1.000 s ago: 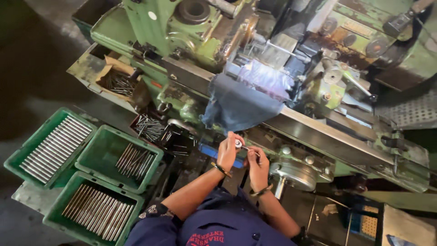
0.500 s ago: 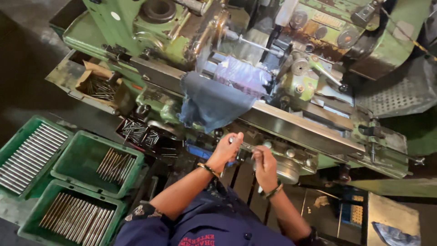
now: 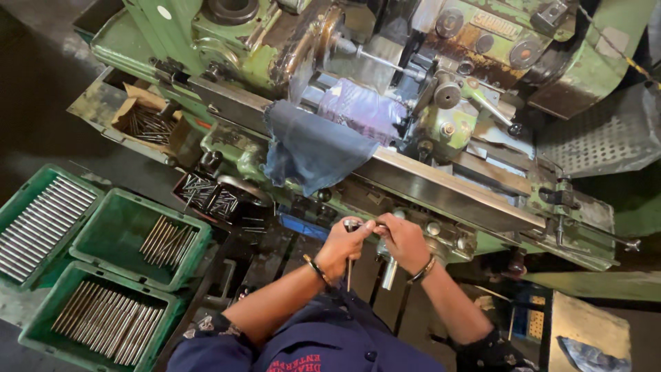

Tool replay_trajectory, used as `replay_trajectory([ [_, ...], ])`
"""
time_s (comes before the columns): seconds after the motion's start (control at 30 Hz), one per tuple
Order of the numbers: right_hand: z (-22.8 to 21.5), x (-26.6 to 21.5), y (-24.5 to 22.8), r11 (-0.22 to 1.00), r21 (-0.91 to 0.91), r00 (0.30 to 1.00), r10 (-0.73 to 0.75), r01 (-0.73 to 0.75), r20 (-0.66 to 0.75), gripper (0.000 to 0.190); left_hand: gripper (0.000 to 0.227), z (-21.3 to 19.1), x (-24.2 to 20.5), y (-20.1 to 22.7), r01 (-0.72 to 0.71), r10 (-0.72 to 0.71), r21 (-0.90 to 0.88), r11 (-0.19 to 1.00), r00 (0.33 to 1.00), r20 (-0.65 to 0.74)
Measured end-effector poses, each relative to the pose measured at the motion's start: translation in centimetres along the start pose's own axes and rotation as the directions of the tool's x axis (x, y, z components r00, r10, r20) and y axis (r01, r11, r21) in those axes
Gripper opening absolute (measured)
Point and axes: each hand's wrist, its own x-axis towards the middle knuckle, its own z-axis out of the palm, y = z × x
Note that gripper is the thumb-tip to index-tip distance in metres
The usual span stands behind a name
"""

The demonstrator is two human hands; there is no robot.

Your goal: The person operates a metal lathe, repeatedly loading small metal rods into the chuck, engaging the cutting tool to machine the rod, and then removing the finished piece to place it into a green bin. The process is repeated continuously throughout the clip.

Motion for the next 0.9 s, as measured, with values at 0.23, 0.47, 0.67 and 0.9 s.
replay_trajectory([
  [0.23,5.0,-1.7,-0.2,0.875,0.473,0.898,0.286,-0.103,-0.335,0.016,0.029,1.6,0.3,-1.3,-0.242,0.241,0.014,0.97,0.956,-0.169],
  [0.47,7.2,-1.4,-0.4,0.75,0.661,0.716,0.476,-0.027,-0.511,0.024,0.026,1.4,3.0,-1.0,-0.646,0.668,0.292,0.705,0.744,0.035],
  [0.67,7.0,1.1,3.3,0.639,0.715,0.844,0.52,-0.283,-0.131,0.021,0.022,-5.3,6.6,-4.2,-0.137,0.181,-0.302,0.943,0.976,0.124],
  [0.9,2.8,2.8,5.6,0.832,0.538,0.823,0.399,-0.138,-0.406,0.019,0.035,-15.2,5.4,-5.8,-0.037,-0.329,-0.724,0.689,0.874,-0.357],
])
